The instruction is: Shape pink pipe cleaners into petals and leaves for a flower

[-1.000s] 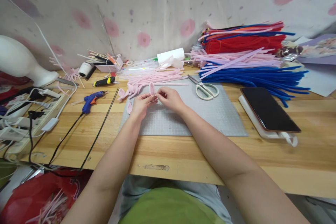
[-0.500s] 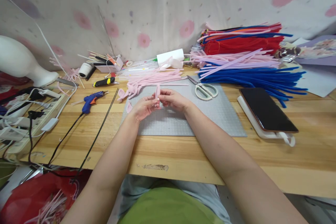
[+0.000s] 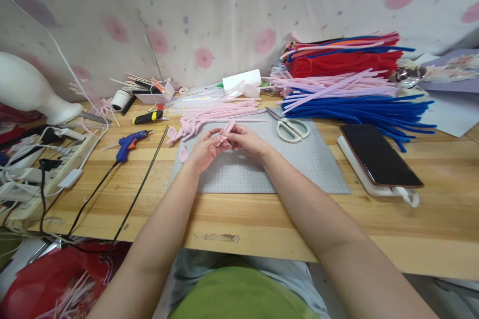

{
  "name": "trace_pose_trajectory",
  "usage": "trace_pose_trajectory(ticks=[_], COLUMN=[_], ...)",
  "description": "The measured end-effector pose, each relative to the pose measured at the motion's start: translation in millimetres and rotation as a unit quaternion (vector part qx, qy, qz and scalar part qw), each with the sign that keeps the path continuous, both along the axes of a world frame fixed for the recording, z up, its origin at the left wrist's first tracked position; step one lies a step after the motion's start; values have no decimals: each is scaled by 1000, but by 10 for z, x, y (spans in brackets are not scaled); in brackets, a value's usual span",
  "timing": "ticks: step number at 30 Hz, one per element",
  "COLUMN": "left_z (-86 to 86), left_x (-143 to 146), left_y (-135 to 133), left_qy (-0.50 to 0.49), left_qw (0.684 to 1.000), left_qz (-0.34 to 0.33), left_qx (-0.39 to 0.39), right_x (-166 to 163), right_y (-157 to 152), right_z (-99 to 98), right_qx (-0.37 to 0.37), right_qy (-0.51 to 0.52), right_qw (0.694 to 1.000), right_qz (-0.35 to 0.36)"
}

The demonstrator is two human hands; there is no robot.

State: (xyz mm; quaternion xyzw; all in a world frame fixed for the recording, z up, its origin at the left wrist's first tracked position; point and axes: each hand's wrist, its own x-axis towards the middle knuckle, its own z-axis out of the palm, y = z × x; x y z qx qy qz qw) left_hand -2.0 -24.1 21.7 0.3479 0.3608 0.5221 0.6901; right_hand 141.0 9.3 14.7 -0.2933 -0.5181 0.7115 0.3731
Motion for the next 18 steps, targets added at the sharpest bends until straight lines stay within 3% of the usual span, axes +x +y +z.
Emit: trace_pose_trajectory(ticks=[6, 14, 18], left_z=[-19, -16, 18], left_x=[15, 88, 111], left_y=[-6, -9, -32], left_qy=[-11, 86, 78], left_qw=[1000, 990, 992], left_qz=[22, 112, 95], left_qx=[4, 22, 16], right_x=[5, -83, -67], right_y=[-3, -30, -35], right_z=[12, 1, -5], right_qx=[32, 90, 81], right_qy=[-19, -38, -25], right_qw=[999, 995, 996], right_qz=[28, -34, -21])
